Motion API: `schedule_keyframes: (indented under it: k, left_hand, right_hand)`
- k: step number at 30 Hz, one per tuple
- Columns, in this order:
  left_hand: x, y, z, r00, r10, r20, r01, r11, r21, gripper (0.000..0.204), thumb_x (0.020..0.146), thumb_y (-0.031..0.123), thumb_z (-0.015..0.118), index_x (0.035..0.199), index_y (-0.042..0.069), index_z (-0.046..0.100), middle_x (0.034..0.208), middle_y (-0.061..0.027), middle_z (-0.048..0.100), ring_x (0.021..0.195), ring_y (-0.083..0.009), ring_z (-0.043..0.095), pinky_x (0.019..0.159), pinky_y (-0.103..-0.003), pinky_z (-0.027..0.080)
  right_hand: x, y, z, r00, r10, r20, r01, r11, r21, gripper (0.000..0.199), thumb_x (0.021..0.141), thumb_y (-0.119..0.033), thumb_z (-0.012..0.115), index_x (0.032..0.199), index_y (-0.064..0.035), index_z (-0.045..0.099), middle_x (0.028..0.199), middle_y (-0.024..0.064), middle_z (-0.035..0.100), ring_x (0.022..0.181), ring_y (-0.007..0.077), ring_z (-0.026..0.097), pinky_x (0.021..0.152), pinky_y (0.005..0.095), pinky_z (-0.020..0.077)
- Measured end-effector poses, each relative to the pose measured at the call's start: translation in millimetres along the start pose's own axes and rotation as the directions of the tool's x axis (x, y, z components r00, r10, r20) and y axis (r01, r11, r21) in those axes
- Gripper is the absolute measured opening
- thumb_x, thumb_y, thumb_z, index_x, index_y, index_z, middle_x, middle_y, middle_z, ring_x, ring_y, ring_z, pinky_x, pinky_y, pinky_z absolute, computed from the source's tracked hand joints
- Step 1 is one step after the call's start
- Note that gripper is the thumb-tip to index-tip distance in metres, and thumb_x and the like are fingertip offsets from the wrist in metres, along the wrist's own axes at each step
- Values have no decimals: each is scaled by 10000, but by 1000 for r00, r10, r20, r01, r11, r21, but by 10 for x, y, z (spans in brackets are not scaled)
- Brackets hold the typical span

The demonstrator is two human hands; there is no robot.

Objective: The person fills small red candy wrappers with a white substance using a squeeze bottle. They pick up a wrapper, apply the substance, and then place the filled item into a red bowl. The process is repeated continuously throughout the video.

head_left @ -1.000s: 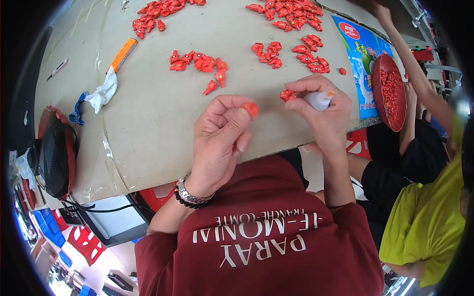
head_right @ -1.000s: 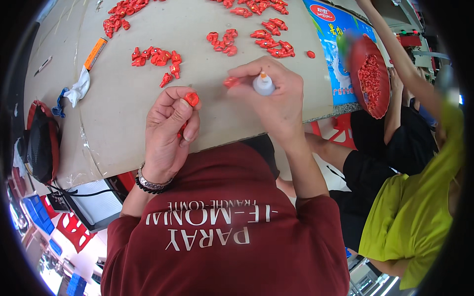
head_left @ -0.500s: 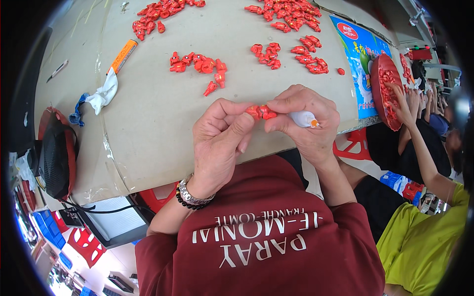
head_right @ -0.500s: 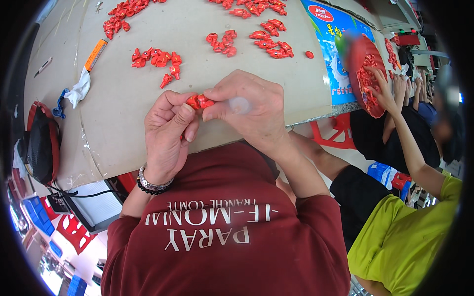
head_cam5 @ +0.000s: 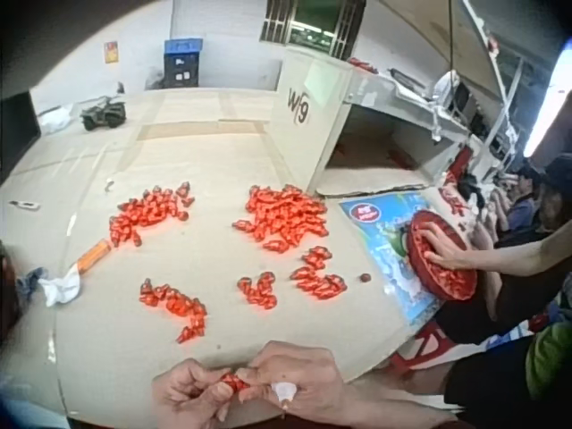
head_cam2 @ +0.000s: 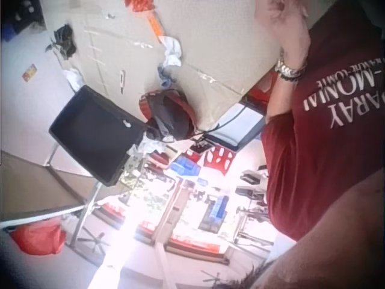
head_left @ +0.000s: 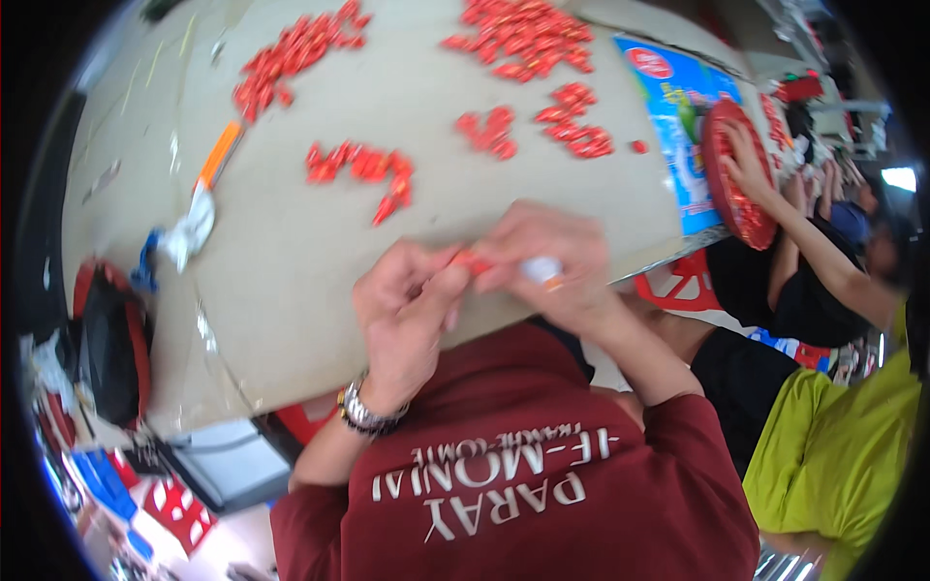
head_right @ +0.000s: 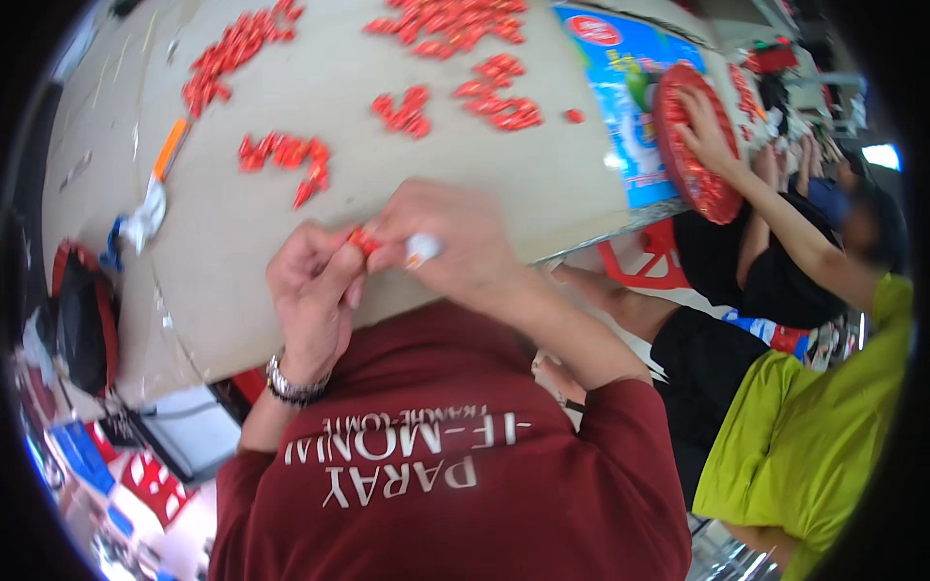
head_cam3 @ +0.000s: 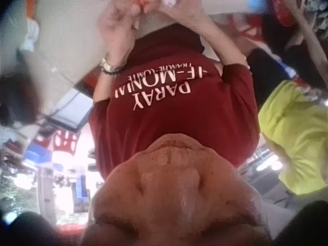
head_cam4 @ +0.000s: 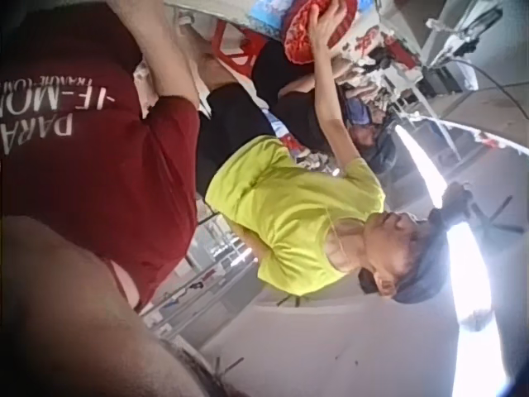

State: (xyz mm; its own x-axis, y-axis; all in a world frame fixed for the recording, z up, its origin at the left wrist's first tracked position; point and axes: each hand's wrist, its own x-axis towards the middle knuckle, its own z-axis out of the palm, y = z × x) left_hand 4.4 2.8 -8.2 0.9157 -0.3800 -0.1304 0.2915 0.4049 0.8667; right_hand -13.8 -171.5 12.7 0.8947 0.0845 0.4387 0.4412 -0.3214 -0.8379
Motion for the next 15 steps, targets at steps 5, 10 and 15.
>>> schedule_keyframes:
  k: [5, 10, 15]
  left_hand:
    - [-36, 19, 40, 997, 5, -72, -4, 1000, 23, 35, 870, -29, 596, 874, -11, 566, 707, -41, 599, 507, -49, 461, 457, -178, 345]
    - [-3, -27, 54, 998, 51, -28, -48, 994, 103, 89, 897, 54, 603, 863, 16, 530, 766, -69, 618, 525, -38, 431, 479, -175, 327]
    - [-19, -116, 62, 989, 133, -57, -121, 976, 180, 75, 895, 33, 605, 896, -4, 540, 738, -63, 600, 517, -43, 429, 460, -175, 329]
  right_hand:
    - [-49, 117, 82, 997, -63, -49, 66, 996, 60, 221, 685, -33, 788, 861, -25, 654, 779, 83, 634, 687, 207, 611, 568, 297, 477]
    - [-111, 187, 130, 989, -77, -129, 90, 991, 102, 154, 719, -50, 744, 794, -26, 611, 727, 78, 582, 660, 221, 583, 546, 318, 449]
    - [-169, 223, 177, 986, -37, -164, 64, 984, 167, 133, 719, -31, 695, 743, -27, 564, 705, 73, 547, 655, 240, 567, 559, 343, 444]
